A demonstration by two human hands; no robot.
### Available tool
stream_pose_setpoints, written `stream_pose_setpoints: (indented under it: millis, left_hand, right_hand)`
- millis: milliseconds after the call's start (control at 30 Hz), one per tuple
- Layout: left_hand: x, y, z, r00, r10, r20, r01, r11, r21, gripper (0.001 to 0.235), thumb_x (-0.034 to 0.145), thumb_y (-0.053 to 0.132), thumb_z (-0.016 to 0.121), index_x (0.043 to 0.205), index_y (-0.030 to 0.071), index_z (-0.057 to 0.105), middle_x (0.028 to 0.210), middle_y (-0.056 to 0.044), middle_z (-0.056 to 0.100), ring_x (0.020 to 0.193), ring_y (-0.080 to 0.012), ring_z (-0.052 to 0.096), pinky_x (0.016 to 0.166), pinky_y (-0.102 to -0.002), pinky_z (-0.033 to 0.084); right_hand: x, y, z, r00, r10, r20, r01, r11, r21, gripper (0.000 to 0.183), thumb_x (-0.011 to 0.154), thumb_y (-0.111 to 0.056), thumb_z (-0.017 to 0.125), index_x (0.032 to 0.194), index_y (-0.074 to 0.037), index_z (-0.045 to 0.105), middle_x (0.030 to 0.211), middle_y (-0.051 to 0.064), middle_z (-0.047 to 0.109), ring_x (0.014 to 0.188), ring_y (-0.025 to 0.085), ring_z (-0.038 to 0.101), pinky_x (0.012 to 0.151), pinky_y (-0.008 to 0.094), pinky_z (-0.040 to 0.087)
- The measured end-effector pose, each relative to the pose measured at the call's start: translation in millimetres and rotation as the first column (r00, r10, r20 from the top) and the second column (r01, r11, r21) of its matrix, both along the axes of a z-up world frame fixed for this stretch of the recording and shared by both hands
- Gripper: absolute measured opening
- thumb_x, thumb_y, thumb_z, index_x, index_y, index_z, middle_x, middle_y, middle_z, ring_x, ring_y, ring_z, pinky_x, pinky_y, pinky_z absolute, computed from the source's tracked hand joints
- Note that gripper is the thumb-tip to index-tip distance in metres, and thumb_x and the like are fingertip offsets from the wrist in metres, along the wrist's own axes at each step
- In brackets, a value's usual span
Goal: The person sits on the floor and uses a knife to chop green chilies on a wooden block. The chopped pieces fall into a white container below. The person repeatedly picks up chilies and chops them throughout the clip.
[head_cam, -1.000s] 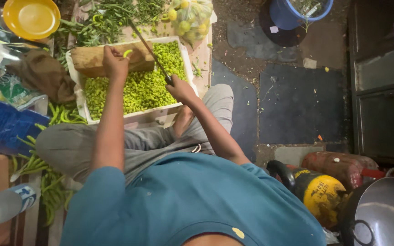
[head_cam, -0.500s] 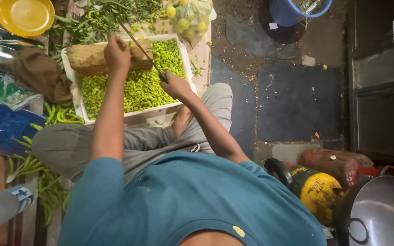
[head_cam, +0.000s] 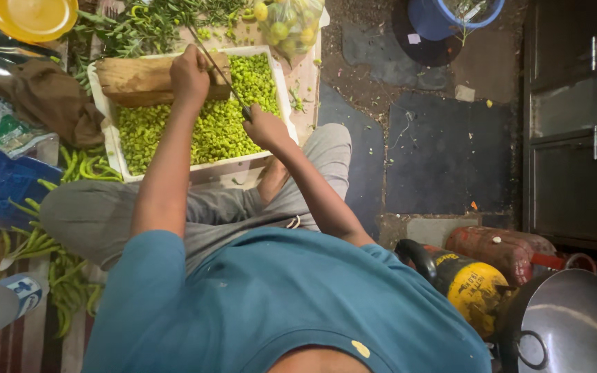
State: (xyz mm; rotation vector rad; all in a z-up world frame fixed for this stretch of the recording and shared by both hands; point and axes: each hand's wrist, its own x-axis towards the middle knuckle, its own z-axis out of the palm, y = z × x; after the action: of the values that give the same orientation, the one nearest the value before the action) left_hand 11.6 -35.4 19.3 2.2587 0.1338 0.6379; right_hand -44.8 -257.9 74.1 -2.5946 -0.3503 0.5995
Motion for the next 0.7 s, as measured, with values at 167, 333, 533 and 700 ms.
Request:
stream_pose_setpoints:
  millis: [167,333,533,700]
  left_hand:
    - [4,-7,2,0.999,-0.010,-0.031,0.009,0.999,-0.032,0.016,0.083,-0.011,0.058,0.089,0.002,0.052,0.074,-0.016,0.060,0.069,-0.0364,0.060,0.059,-0.047,0.044]
    - [2,-9,-3,0.999,-0.017,-0.030,0.015,0.998,-0.064,0.015,0.084,-0.010,0.058,0.087,0.003,0.051,0.072,-0.014,0.057,0.065,-0.0344,0.057,0.056,-0.046,0.042]
    - [8,-6,-11,1.000,-0.025,-0.008,0.025,0.998,-0.063,0.014,0.086,-0.010,0.056,0.088,0.004,0.052,0.073,-0.013,0.060,0.068,-0.0320,0.061,0.060,-0.044,0.045]
    - [2,-3,-14,1.000,0.006,-0.015,-0.006,1.000,-0.018,0.015,0.088,-0.008,0.061,0.090,0.003,0.051,0.078,-0.014,0.062,0.071,-0.0343,0.061,0.061,-0.045,0.045]
  right_hand:
    - [0,2,-17,0.999,-0.014,0.033,0.014,1.000,0.006,0.039,0.093,-0.035,0.056,0.119,-0.007,0.052,0.097,0.025,0.072,0.090,0.045,0.069,0.081,0.057,0.052]
    - [-7,6,-13,1.000,0.007,0.008,-0.007,1.000,0.024,0.038,0.093,-0.030,0.054,0.121,-0.005,0.050,0.094,0.026,0.072,0.087,0.044,0.070,0.080,0.056,0.053]
    - [4,24,2,0.984,-0.016,-0.177,0.030,0.996,0.079,0.035,0.093,-0.024,0.049,0.122,-0.005,0.049,0.085,0.024,0.072,0.064,0.037,0.074,0.064,0.051,0.060]
    - [13,36,-15,0.999,0.005,-0.045,-0.002,0.998,0.067,0.032,0.093,-0.024,0.050,0.119,-0.004,0.049,0.084,0.023,0.073,0.066,0.037,0.073,0.066,0.053,0.057]
